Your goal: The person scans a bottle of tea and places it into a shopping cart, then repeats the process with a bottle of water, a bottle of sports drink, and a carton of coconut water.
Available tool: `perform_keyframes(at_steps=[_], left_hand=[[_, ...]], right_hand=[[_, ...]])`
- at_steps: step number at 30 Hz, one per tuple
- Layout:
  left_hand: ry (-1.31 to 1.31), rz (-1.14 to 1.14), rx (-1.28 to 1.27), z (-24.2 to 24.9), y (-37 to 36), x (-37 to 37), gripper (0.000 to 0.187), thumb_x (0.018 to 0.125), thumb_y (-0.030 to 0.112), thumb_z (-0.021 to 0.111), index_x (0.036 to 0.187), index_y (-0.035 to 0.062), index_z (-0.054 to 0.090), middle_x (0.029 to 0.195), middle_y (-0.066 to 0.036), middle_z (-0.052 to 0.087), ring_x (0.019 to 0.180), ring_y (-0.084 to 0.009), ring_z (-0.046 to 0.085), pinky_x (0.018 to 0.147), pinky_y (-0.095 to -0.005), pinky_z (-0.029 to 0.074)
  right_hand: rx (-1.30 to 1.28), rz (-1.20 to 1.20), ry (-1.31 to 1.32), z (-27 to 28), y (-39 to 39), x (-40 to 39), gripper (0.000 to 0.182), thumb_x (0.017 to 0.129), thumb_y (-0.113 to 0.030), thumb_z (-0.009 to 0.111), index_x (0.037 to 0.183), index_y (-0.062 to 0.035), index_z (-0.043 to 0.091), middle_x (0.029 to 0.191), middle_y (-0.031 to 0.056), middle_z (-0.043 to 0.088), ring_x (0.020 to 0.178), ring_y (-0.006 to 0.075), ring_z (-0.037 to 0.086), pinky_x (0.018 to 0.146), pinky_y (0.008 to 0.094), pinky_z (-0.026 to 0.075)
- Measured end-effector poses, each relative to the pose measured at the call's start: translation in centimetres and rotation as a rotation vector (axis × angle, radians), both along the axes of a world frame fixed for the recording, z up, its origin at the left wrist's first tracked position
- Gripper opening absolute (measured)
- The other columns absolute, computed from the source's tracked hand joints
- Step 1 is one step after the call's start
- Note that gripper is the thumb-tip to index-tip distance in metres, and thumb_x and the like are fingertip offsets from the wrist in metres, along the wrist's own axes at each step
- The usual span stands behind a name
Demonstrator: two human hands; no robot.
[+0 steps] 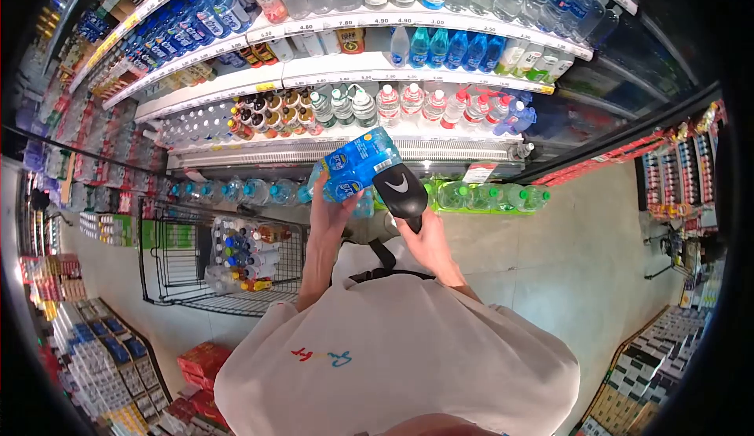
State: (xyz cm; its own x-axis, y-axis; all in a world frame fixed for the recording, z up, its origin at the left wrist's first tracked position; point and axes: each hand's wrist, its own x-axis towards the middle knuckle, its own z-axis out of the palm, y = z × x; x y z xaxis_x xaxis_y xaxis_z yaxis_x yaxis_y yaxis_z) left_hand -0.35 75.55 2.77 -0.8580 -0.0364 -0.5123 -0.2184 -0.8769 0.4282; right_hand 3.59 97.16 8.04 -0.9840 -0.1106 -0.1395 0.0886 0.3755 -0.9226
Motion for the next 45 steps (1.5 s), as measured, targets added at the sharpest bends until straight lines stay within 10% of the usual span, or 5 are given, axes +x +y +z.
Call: perform_keyframes(at_steps=[3, 18, 27, 34, 45], left_hand=[[-0.073, 0.007, 0.052, -0.7, 1.8, 0.4, 0.062, 0.088, 0.037, 0.071, 0.134, 0.0042, 0.046, 0.127, -0.014, 0.057, 0.117, -0.0301, 0.058, 0.102, -0.0454, 0.052], [-0.094, 0.244, -0.114, -1.2, -1.0, 6.3, 0.039, 0.095, 0.035, 0.064, 0.126, 0.0137, 0.054, 0.122, -0.004, 0.059, 0.108, -0.0244, 0.061, 0.094, -0.0387, 0.052], [-0.342, 0.493, -0.354, -5.8, -15.9, 13.9, 0.043, 0.089, 0.033, 0.071, 0.125, 0.0135, 0.056, 0.119, -0.003, 0.061, 0.101, -0.0179, 0.064, 0.086, -0.0380, 0.056], [-0.786, 0.590, -0.690, -21.4, -27.4, 22.2, 0.045, 0.076, 0.028, 0.083, 0.114, 0.0129, 0.063, 0.107, -0.003, 0.066, 0.094, -0.0148, 0.066, 0.072, -0.0339, 0.057], [-1.273, 0.242, -0.832, -36.8, -31.4, 20.7, 0.113, 0.057, 0.046, 0.091, 0.143, -0.0036, 0.037, 0.132, -0.023, 0.056, 0.120, -0.0348, 0.057, 0.098, -0.0423, 0.049]], right_hand=[[-0.060, -0.002, 0.095, -1.4, 2.2, -0.3, 0.028, 0.089, -0.016, 0.069, 0.108, 0.0026, 0.061, 0.077, 0.0165, 0.066, 0.069, 0.0203, 0.062, 0.067, 0.0353, 0.050], [-0.021, 0.374, -0.165, -3.3, 4.7, -1.7, 0.030, 0.088, -0.016, 0.071, 0.113, 0.0002, 0.064, 0.087, 0.0137, 0.070, 0.077, 0.0181, 0.064, 0.073, 0.0339, 0.050], [0.032, 0.424, -0.072, -7.3, 0.1, -2.5, 0.024, 0.089, -0.021, 0.073, 0.094, -0.0004, 0.060, 0.060, -0.0011, 0.053, 0.048, 0.0080, 0.049, 0.045, 0.0267, 0.038], [0.090, 0.365, -0.300, -4.9, -8.4, -1.3, 0.025, 0.090, -0.021, 0.072, 0.086, -0.0024, 0.056, 0.059, -0.0015, 0.053, 0.049, 0.0071, 0.048, 0.044, 0.0256, 0.036], [0.464, 0.189, -0.474, -1.4, -13.4, 2.3, 0.031, 0.092, -0.026, 0.072, 0.083, -0.0024, 0.055, 0.058, -0.0006, 0.052, 0.049, 0.0080, 0.047, 0.045, 0.0270, 0.037]])
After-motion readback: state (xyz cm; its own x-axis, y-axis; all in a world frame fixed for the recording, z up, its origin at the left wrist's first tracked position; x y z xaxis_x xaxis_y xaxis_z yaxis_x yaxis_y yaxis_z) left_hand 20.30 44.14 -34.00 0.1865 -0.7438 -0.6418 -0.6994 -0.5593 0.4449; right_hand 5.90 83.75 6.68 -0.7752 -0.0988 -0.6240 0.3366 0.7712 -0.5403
